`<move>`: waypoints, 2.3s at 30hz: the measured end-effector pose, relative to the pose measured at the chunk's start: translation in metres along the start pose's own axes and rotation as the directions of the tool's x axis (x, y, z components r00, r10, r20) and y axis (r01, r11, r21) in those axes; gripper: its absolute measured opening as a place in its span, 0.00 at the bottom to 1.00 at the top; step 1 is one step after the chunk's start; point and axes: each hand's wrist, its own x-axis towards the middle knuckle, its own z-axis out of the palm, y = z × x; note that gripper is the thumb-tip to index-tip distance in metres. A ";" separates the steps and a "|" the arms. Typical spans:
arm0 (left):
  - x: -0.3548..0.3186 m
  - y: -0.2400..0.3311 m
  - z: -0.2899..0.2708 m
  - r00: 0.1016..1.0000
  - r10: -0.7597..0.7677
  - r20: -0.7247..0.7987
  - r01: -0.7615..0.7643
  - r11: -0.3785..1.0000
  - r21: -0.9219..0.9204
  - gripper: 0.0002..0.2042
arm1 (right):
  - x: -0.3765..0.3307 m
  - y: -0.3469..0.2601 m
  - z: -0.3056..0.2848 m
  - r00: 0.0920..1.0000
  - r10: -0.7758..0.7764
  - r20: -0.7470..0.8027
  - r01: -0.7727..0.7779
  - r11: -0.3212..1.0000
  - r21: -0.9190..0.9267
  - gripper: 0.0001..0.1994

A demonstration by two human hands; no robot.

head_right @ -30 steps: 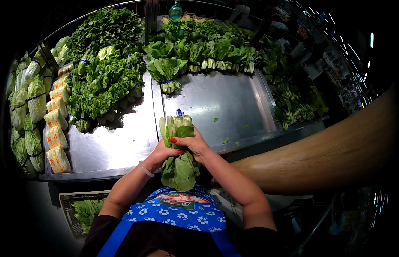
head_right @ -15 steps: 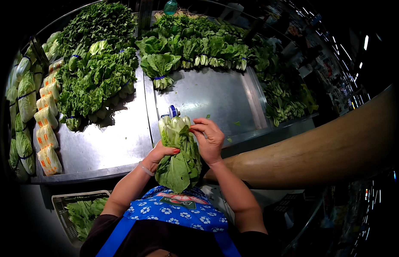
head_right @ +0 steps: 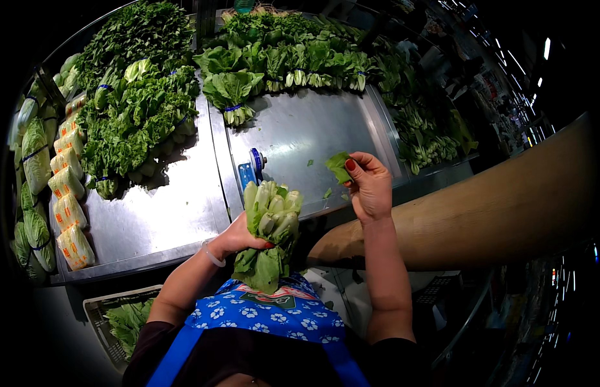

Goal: The person gathers loose leafy vegetables from a white basket, trims the stems using a manual cutter, and secures the bunch with a rubber band. The finished bundles are placed on a metal display counter.

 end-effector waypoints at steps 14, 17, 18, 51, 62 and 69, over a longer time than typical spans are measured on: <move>0.002 0.030 0.024 0.995 0.024 0.100 -0.022 1.000 -0.023 0.42 | 0.008 -0.008 0.060 0.650 0.160 0.743 0.721 0.179 -0.670 0.14; 0.000 0.023 0.027 0.994 0.071 0.080 -0.069 0.997 -0.035 0.42 | 0.010 -0.010 0.058 0.733 -0.012 0.680 0.679 0.069 -0.731 0.09; -0.002 0.021 0.025 0.995 0.075 0.066 -0.075 0.997 0.007 0.42 | 0.012 -0.011 0.056 0.764 -0.108 0.636 0.643 0.045 -0.765 0.08; -0.161 0.004 -0.049 0.613 -0.073 -0.787 -0.086 0.984 -0.158 0.33 | 0.035 0.302 -0.061 0.912 0.376 -0.164 -0.321 0.405 -0.856 0.14; -0.112 0.013 -0.052 0.596 0.004 -0.803 0.130 0.986 0.102 0.26 | 0.045 0.296 -0.025 0.914 0.342 -0.218 -0.288 0.169 -0.942 0.12; -0.011 -0.013 -0.069 0.730 0.157 -0.665 0.466 0.598 0.652 0.41 | 0.008 0.255 -0.058 0.863 0.505 0.002 -0.277 0.477 -0.834 0.07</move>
